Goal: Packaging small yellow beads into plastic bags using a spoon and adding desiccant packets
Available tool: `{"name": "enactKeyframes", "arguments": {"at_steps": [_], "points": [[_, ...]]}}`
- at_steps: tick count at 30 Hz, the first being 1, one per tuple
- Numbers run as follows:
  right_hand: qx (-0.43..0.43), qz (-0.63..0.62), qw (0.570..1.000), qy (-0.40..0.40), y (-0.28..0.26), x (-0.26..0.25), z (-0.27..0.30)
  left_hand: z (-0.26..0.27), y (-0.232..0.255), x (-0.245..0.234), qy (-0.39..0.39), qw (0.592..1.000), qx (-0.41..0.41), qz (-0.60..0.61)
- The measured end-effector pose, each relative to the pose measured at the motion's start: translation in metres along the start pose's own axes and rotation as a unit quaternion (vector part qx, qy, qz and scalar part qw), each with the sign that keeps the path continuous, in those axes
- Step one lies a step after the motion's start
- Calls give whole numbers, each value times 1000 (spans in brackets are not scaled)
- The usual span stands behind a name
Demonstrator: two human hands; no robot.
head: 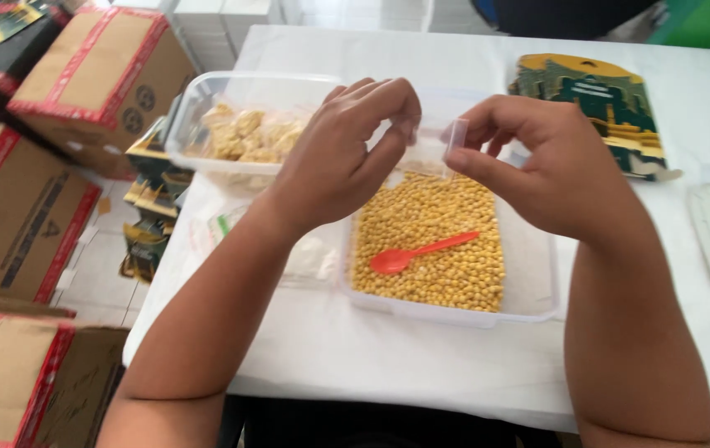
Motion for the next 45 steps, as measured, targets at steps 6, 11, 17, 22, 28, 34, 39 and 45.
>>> {"name": "enactKeyframes", "arguments": {"at_steps": [6,11,17,22,28,34,39,45], "points": [[-7,14,994,107,17,-11,-2,-20,-19,24,102,995,-6,-18],[106,10,992,70,20,-6,-6,-10,-6,19,242,966,63,-68],[113,12,992,49,25,8,-7,-7,-18,41,129,987,91,-21],[56,6,997,51,23,14,-7,-13,-29,51,10,999,18,31],[64,35,997,27,17,15,-9,-16,-40,54,-38,991,-69,112],[90,10,996,-7,12,23,-9,-16,-40,51,-45,980,-106,160],[89,-3,996,-10,14,28,-9,-13,-53,61,-100,965,-136,202],[86,-37,995,23,15,25,-10,-13,-54,59,-119,961,-128,216]]}}
Point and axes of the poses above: each hand's wrist, its own z-axis away from the middle knuckle, its own x-axis out of the palm, y = z × x, the point moved 6 cm from there along -z, towards the middle knuckle, and after that the axes turned 6 degrees about -x, right-handed, at the moved point
